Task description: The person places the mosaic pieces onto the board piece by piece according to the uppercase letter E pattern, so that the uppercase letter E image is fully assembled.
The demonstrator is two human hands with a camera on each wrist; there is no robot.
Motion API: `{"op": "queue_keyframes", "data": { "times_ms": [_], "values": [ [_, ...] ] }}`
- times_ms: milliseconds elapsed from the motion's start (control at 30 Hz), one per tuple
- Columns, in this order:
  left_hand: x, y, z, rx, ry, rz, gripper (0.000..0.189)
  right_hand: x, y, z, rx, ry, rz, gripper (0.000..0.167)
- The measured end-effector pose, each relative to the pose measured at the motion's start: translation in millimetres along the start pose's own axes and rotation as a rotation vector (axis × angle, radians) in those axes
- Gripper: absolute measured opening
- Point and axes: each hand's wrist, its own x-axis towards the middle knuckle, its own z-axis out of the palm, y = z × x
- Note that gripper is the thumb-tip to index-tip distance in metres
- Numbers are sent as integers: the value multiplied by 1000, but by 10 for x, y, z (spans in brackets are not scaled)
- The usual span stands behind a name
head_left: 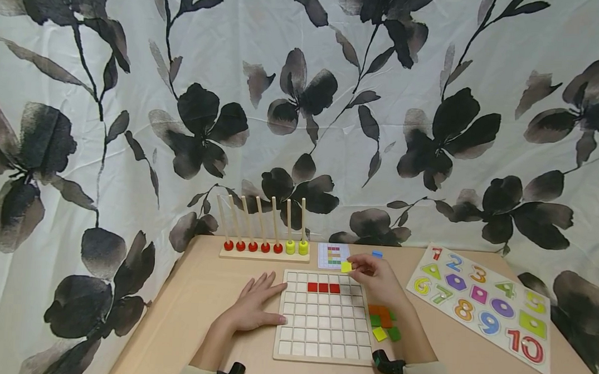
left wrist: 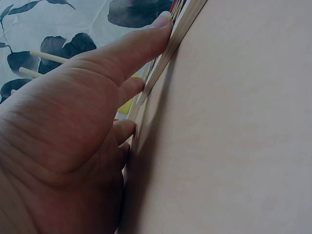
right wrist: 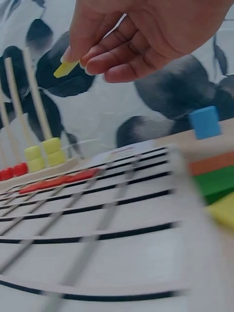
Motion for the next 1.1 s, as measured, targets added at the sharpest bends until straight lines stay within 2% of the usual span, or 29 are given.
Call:
{"op": "queue_keyframes", "data": {
  "times_ms": [233, 567, 833, 1100],
  "values": [
    [-1, 28, 6, -7, 0, -1, 85, 48, -106, 243, -14, -58, -40, 27],
    [2, 9, 20, -17, -1, -5, 86, 14, -60, 481, -8, -88, -3, 24],
    [7, 5, 11, -11, -3, -14, 86, 26, 96, 728, 48, -111, -13, 22],
    [11, 25, -3, -8, -7, -19, 86, -6, 214, 834, 10, -131, 11, 18]
  ]
}}
